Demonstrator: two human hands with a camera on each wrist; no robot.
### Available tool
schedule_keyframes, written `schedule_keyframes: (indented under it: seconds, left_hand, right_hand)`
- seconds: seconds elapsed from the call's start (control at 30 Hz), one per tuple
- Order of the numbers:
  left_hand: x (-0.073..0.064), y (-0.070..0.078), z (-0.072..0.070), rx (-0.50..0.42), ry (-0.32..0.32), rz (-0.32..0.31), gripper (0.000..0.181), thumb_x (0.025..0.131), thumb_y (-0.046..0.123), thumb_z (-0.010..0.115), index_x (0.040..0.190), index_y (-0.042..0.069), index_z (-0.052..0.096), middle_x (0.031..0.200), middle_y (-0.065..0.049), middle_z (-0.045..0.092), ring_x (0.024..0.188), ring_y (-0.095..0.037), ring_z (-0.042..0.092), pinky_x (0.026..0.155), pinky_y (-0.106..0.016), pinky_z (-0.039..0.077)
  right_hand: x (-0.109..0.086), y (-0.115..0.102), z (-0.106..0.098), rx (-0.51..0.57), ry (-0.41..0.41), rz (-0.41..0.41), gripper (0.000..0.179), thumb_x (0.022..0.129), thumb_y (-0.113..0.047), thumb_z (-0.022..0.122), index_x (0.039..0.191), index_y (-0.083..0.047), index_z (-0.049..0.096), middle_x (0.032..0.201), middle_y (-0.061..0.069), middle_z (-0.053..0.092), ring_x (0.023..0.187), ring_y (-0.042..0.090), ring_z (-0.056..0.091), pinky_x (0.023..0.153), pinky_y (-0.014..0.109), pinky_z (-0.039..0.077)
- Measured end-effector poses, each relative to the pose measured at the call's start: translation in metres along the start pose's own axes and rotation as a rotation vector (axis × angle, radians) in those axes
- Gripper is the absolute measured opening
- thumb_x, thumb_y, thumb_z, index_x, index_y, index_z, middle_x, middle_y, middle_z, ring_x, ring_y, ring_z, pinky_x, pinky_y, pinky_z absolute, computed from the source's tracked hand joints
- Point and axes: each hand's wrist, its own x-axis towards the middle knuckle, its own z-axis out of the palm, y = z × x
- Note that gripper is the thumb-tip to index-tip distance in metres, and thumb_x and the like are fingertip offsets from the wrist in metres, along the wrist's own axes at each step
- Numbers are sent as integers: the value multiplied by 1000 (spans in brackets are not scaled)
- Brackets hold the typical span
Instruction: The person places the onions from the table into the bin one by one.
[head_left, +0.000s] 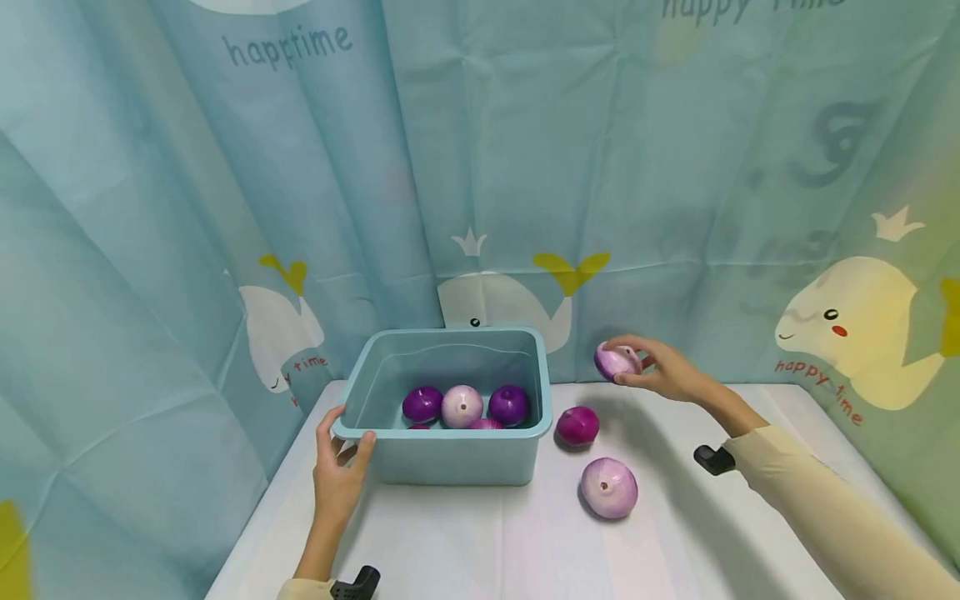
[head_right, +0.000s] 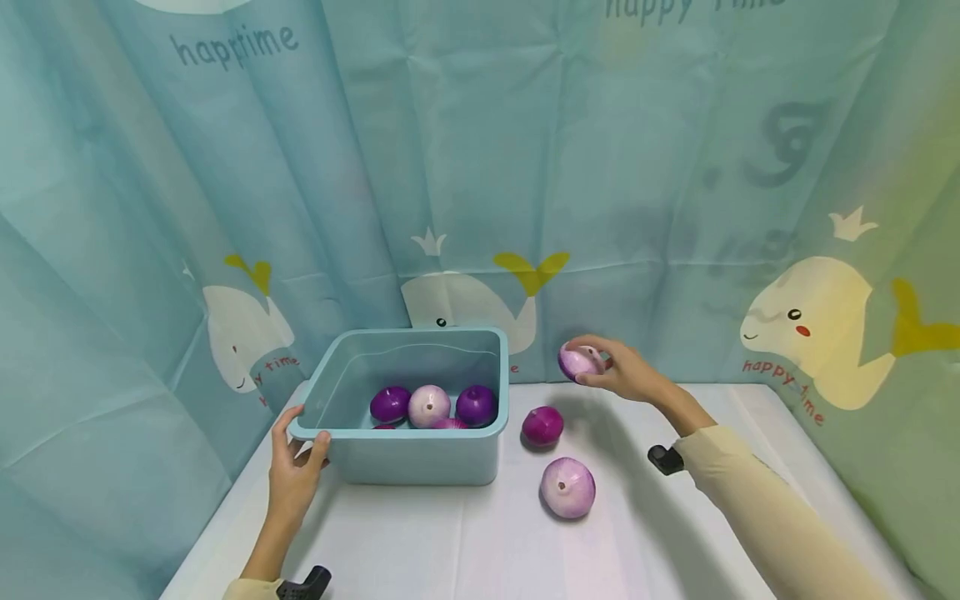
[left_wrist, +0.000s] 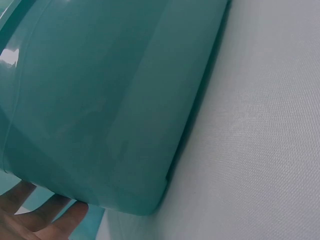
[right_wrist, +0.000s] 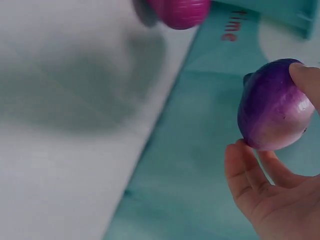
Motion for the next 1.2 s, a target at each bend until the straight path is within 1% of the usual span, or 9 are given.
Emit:
schedule_keyframes:
  seconds: [0.13,0.23,0.37,0.43,0.7,0.8,0.97,1.1,1.2]
  left_hand:
    - [-1,0,-1,-4,-9,3,66,102,20,66,157,22,30,159,-25,35,132,-50,51,81,-9,44]
    - [-1,-1,-1,-7,-14,2,66,102,20,66,157,22,30,159,-26,36,131,-50,52,81,-10,45]
    - [-1,-1,-1,-8,-13,-6,66,102,21,66,157,23,30,157,-27,37,127,-49,55,81,-11,45]
    - [-1,-1,-1,-11,-13,-6,66,102,21,66,157,23,30,157,-27,37,126,-49,56,81,-11,45]
    - [-1,-1,-1,-23,-3,-3,66,101,19,66,156,22,31,157,-27,38,127,-49,55,80,-9,45]
    - [-1,-1,-1,-24,-8,4,66,101,19,66,157,22,30,157,-27,37,128,-50,54,81,-10,45]
    - [-2,-1,-1,-25,-7,5,67,101,20,66,157,23,29,157,-27,38,125,-49,56,80,-11,46]
    - [-2,-1,-1,-21,-7,7,69,101,19,67,158,21,28,156,-28,39,122,-49,58,80,-13,47]
    - [-1,-1,-1,-15,-6,15,69,101,18,66,158,21,28,155,-29,40,120,-48,58,79,-14,47]
  right_hand:
    - [8,-16,-11,-24,35,-12,51,87,-5,82,134,-8,64,134,14,64,105,24,59,81,39,56]
    - [14,-28,-19,-20,47,6,53,88,-7,81,138,-10,62,137,15,62,100,26,64,78,36,58]
    - [23,-43,-27,-19,69,56,56,89,-11,81,141,-14,61,139,13,60,95,30,68,75,31,58]
    - [27,-50,-30,-20,86,81,57,89,-13,82,142,-17,62,139,10,60,97,29,68,77,30,58]
    - [34,-62,-35,3,101,135,58,88,-15,83,142,-22,62,142,7,57,101,28,65,78,23,56]
    - [35,-63,-35,9,100,143,59,87,-14,84,141,-22,62,143,5,57,101,28,65,79,25,56]
    - [43,-65,-32,9,73,111,58,88,-16,84,141,-22,62,141,5,58,99,26,66,79,30,58]
    - [57,-70,-27,23,27,48,57,88,-14,83,141,-18,62,137,10,60,96,26,68,77,31,59]
    - [72,-78,-21,13,-20,28,57,87,-13,83,139,-19,62,134,10,62,94,27,70,76,31,59]
